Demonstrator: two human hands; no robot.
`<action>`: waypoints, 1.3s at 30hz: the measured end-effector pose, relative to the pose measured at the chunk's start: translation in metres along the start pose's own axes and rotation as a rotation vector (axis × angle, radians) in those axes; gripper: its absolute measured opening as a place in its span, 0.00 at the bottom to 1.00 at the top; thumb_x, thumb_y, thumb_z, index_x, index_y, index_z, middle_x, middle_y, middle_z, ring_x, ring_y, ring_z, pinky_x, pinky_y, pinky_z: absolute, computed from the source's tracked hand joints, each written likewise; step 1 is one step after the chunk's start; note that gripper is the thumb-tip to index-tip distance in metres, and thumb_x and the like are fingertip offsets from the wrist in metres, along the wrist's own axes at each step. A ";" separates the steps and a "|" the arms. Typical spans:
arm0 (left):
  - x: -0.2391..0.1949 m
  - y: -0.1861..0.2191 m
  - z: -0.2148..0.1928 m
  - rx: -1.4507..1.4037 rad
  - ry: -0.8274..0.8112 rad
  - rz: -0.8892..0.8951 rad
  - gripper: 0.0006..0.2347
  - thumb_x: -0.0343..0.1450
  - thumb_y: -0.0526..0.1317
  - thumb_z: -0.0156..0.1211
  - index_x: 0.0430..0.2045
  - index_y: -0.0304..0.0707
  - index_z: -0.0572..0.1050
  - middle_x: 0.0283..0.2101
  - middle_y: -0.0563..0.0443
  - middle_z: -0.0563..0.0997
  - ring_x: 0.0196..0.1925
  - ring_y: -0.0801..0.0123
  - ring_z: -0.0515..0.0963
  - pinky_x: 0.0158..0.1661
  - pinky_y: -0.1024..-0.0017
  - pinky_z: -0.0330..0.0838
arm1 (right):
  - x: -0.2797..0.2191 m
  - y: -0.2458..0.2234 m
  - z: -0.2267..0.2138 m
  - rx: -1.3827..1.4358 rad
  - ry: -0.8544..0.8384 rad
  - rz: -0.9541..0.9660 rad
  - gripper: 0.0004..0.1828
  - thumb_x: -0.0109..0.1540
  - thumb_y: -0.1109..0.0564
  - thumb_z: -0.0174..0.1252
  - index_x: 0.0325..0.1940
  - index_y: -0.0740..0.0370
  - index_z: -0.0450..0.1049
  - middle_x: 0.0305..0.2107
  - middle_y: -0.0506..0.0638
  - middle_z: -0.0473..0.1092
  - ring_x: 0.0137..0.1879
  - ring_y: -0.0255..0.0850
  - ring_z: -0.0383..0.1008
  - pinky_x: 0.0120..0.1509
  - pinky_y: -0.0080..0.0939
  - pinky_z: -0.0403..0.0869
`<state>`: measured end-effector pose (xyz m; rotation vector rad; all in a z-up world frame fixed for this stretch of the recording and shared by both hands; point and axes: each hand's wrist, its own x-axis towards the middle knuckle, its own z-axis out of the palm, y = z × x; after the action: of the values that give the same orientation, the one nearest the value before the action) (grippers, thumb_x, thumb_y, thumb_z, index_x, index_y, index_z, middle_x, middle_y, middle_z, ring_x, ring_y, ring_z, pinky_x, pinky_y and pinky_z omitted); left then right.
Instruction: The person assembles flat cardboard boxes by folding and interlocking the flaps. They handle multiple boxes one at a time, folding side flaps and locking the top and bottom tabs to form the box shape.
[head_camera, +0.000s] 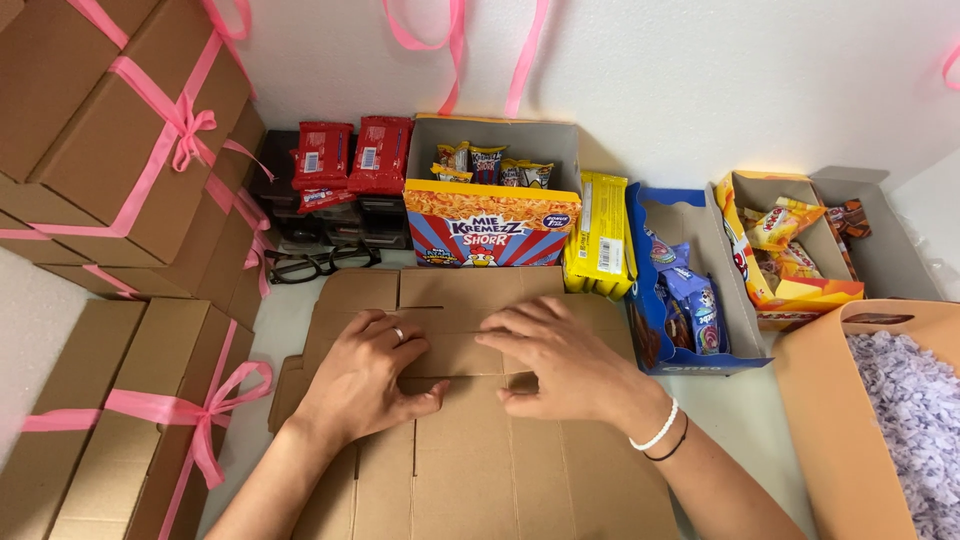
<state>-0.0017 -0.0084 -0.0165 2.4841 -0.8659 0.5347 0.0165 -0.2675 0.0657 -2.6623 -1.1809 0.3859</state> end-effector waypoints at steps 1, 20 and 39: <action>0.001 0.000 -0.002 0.000 0.003 0.005 0.15 0.59 0.51 0.69 0.28 0.37 0.82 0.34 0.44 0.85 0.43 0.55 0.85 0.55 0.59 0.71 | 0.000 0.001 0.010 -0.004 0.004 0.003 0.34 0.57 0.43 0.62 0.65 0.58 0.71 0.59 0.57 0.69 0.71 0.51 0.63 0.72 0.56 0.57; -0.002 -0.015 -0.034 -0.036 -0.207 -0.372 0.28 0.51 0.53 0.78 0.44 0.43 0.83 0.48 0.46 0.84 0.54 0.55 0.82 0.65 0.59 0.64 | 0.008 -0.003 0.034 0.037 0.137 -0.101 0.22 0.69 0.50 0.51 0.62 0.66 0.72 0.55 0.58 0.68 0.68 0.51 0.66 0.70 0.52 0.66; 0.010 -0.003 -0.056 -0.263 -0.323 -0.527 0.23 0.56 0.45 0.80 0.43 0.39 0.85 0.49 0.44 0.85 0.57 0.49 0.80 0.62 0.56 0.70 | 0.011 -0.001 0.035 -0.007 0.134 -0.126 0.19 0.70 0.52 0.49 0.59 0.65 0.74 0.49 0.57 0.67 0.60 0.50 0.68 0.64 0.53 0.67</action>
<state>-0.0045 0.0186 0.0334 2.4416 -0.3259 -0.1539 0.0119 -0.2557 0.0309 -2.5569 -1.3007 0.1807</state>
